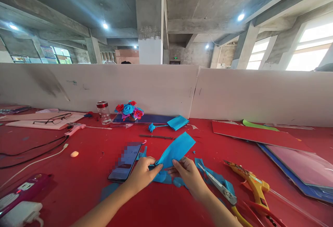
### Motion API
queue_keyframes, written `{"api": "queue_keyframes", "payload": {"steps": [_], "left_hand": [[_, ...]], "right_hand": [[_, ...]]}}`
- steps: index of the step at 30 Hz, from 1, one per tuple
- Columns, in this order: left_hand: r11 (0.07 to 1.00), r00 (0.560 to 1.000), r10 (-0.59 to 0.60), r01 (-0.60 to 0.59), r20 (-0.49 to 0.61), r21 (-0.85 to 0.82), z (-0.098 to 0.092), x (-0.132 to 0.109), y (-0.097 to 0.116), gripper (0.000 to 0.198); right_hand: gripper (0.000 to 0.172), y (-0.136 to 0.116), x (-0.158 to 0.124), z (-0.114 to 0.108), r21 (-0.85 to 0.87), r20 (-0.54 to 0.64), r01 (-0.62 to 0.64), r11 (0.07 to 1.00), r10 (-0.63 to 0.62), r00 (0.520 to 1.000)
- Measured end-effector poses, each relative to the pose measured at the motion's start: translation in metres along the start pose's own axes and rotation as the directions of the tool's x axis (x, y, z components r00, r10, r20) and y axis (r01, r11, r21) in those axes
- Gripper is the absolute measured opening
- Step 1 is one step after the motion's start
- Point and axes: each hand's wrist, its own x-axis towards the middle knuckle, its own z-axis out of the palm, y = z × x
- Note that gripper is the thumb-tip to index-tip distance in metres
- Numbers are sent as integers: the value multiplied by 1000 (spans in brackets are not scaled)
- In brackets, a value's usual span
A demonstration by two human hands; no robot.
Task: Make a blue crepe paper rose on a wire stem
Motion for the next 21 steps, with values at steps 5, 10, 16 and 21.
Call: {"api": "queue_keyframes", "payload": {"steps": [5, 10, 16, 21], "left_hand": [[999, 995, 5, -2, 97, -35, -3, 2, -2, 38], [976, 967, -55, 105, 250, -193, -12, 4, -4, 33], [861, 856, -120, 342, 502, -376, -22, 6, -11, 21], [788, 776, -65, 426, 627, -445, -29, 6, -10, 24]], "right_hand": [[34, -2, -2, -1, 57, 93, 80, 995, -85, 992], [31, -4, -4, -3, -6, 155, 112, 994, -109, 982], [26, -5, -9, -6, -89, 276, 146, 985, -116, 954], [26, -7, -14, -7, -69, 332, 124, 990, -94, 938]]}}
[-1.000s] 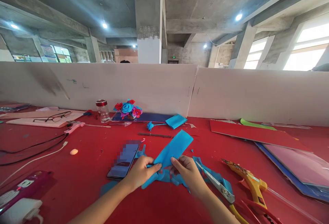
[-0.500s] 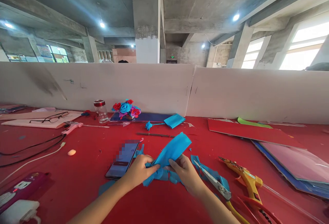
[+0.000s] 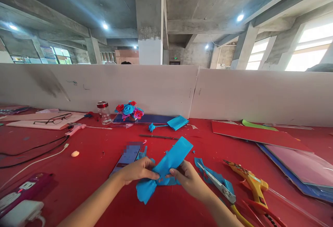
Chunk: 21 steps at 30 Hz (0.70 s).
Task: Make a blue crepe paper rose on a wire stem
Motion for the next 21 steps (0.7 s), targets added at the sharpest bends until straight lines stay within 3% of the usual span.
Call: {"api": "queue_keyframes", "payload": {"steps": [3, 5, 9, 12, 15, 18, 21], "left_hand": [[999, 1000, -4, 4, 8, 33, 1, -1, 0, 25], [989, 998, 27, -19, -53, 147, 2, -1, -1, 24], [866, 946, 238, -104, -221, 489, 6, 0, -3, 21], [705, 875, 407, -120, -260, 699, 9, 1, -2, 21], [488, 780, 584, -116, -225, 865, 11, 2, -1, 15], [247, 705, 702, -103, -105, 963, 12, 1, -3, 12], [34, 675, 737, -101, 44, 994, 13, 0, -5, 12]], "right_hand": [[26, 0, 1, 0, 4, -7, 10, 1000, -10, 1000], [26, 2, 4, -1, -19, -38, 24, 1000, -25, 999], [33, 7, 12, -5, -58, -210, -14, 998, 1, 978], [36, 10, 16, -7, -19, -326, -71, 997, 61, 943], [36, 12, 17, -9, 22, -367, -124, 992, 123, 922], [32, 12, 16, -10, 58, -386, -172, 983, 181, 905], [23, 13, 14, -11, 78, -369, -182, 980, 198, 908]]}}
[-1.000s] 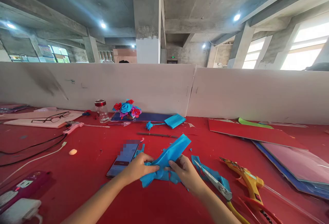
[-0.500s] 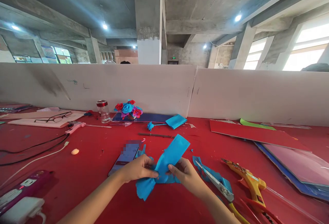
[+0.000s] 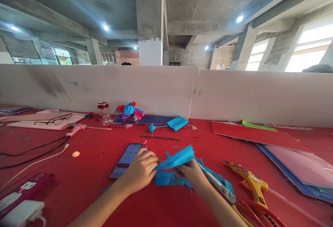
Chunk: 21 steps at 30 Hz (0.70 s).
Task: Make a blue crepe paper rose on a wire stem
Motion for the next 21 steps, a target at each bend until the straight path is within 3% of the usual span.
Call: {"api": "queue_keyframes", "payload": {"steps": [3, 6, 9, 11, 13, 16, 18, 21], "left_hand": [[991, 995, 101, -102, 10, 88, 0, -2, 0, 15], [993, 995, 100, -101, 9, 58, 1, -2, 1, 19], [989, 997, -72, 72, 8, -130, 2, 0, 1, 17], [917, 969, -238, 248, 72, -313, 2, 2, 1, 15], [760, 894, -383, 447, 231, -472, 4, 4, -1, 20], [425, 704, -474, 709, 529, -563, 4, 4, -6, 25], [209, 593, -413, 800, 691, -562, 3, 4, -10, 22], [-44, 528, -181, 839, 830, -543, -1, 3, -13, 20]], "right_hand": [[14, 4, 2, -2, -27, 35, 5, 1000, -4, 999], [17, 9, 5, -4, -66, 15, 63, 996, -62, 998], [24, 10, 5, -4, -128, -38, 136, 982, -142, 989], [25, 7, 3, -4, -160, -50, 181, 970, -191, 980], [26, 3, 0, -3, -191, -38, 199, 961, -210, 977], [29, -1, -5, -3, -241, 42, 182, 953, -177, 983], [27, -2, -6, -3, -257, 116, 200, 945, -175, 978], [27, -2, -5, -4, -246, 162, 208, 947, -172, 972]]}}
